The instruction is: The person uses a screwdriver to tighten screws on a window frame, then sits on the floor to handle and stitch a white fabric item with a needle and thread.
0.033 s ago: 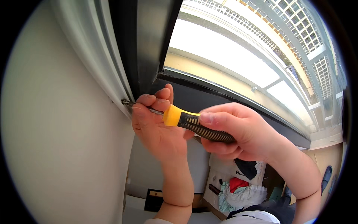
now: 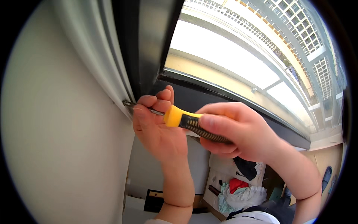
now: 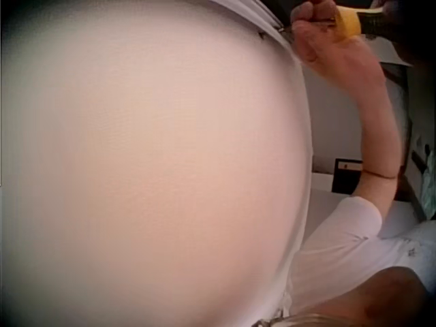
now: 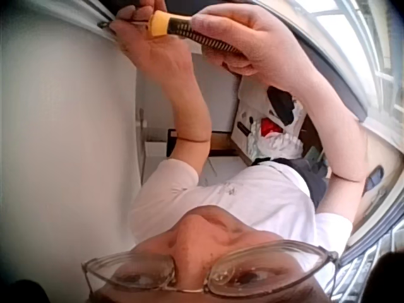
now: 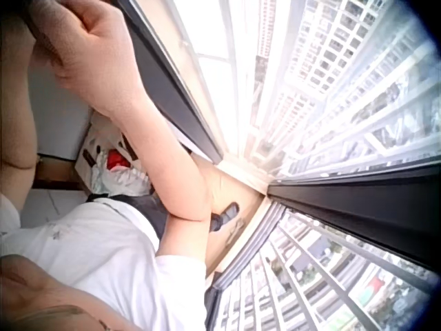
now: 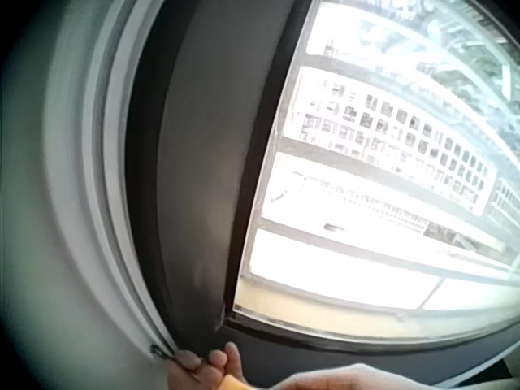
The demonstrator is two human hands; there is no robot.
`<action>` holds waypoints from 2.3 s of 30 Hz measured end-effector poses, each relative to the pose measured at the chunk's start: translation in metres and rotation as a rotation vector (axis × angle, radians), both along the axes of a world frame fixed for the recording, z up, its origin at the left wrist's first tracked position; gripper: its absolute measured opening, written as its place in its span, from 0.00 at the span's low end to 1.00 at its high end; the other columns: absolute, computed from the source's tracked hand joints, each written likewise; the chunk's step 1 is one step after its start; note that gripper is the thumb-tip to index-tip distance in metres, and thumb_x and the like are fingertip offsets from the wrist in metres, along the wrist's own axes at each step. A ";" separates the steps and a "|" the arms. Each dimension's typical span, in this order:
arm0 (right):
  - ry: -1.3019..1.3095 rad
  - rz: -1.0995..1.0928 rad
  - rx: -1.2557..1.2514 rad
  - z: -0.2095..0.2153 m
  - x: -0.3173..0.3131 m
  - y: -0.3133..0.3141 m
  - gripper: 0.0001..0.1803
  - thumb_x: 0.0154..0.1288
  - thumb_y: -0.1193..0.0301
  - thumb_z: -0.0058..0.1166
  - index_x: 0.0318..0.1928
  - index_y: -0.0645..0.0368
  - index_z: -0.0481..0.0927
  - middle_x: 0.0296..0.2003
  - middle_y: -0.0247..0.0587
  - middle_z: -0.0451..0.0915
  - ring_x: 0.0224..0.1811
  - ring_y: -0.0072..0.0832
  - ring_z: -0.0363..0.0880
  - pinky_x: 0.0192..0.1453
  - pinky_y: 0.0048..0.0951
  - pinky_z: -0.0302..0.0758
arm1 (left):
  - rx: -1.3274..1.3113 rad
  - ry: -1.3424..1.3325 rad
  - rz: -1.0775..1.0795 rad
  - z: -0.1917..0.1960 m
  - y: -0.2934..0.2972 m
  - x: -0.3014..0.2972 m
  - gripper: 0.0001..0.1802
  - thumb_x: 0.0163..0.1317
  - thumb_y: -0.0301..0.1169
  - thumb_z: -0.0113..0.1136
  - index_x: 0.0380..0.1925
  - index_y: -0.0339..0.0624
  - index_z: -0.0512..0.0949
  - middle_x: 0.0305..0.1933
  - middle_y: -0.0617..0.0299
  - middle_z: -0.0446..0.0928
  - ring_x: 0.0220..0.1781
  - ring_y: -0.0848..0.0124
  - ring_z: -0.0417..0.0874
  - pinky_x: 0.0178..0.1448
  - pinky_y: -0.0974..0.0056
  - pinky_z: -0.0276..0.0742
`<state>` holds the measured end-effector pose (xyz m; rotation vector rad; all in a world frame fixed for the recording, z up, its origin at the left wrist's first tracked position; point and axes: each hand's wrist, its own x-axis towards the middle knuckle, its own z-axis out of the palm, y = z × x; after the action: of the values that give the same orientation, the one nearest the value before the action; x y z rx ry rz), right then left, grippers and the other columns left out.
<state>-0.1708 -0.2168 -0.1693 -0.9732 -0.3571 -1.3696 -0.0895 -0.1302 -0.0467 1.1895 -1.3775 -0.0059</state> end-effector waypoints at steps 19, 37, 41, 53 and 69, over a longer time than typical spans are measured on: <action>0.176 0.757 0.106 0.005 -0.012 -0.017 0.18 0.62 0.69 0.68 0.49 0.65 0.80 0.27 0.31 0.79 0.26 0.20 0.76 0.31 0.23 0.74 | -0.007 0.040 -0.010 -0.001 0.002 0.003 0.16 0.76 0.44 0.53 0.43 0.43 0.81 0.32 0.64 0.85 0.48 0.69 0.87 0.78 0.47 0.65; -0.018 0.292 -0.019 -0.001 0.008 -0.005 0.19 0.69 0.64 0.63 0.52 0.65 0.80 0.22 0.33 0.72 0.19 0.17 0.66 0.23 0.21 0.64 | -0.003 0.066 -0.028 0.000 -0.007 0.002 0.17 0.75 0.47 0.53 0.41 0.46 0.80 0.26 0.68 0.81 0.47 0.70 0.87 0.82 0.46 0.55; 0.105 1.090 0.126 0.002 0.005 -0.011 0.21 0.65 0.64 0.67 0.52 0.65 0.80 0.22 0.35 0.73 0.22 0.16 0.70 0.26 0.22 0.70 | -0.059 0.075 -0.036 0.000 0.001 0.004 0.17 0.76 0.48 0.51 0.42 0.47 0.80 0.28 0.68 0.83 0.47 0.72 0.87 0.84 0.47 0.54; 0.145 1.152 0.138 0.013 -0.014 -0.010 0.20 0.72 0.59 0.61 0.51 0.64 0.81 0.23 0.24 0.71 0.21 0.10 0.65 0.22 0.18 0.62 | 0.029 0.098 -0.116 0.002 0.003 0.005 0.18 0.75 0.49 0.52 0.46 0.48 0.80 0.33 0.71 0.86 0.50 0.73 0.87 0.85 0.49 0.49; 0.010 1.299 0.220 0.011 -0.006 -0.011 0.17 0.75 0.59 0.56 0.48 0.63 0.81 0.24 0.26 0.71 0.19 0.11 0.62 0.19 0.17 0.52 | 0.051 0.083 -0.160 0.008 -0.005 0.001 0.16 0.76 0.46 0.51 0.46 0.47 0.80 0.33 0.72 0.86 0.49 0.75 0.85 0.85 0.49 0.49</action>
<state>-0.1766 -0.2279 -0.1588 -0.3694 -0.6538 -0.1995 -0.0888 -0.1349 -0.0389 1.1066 -1.4024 -0.2029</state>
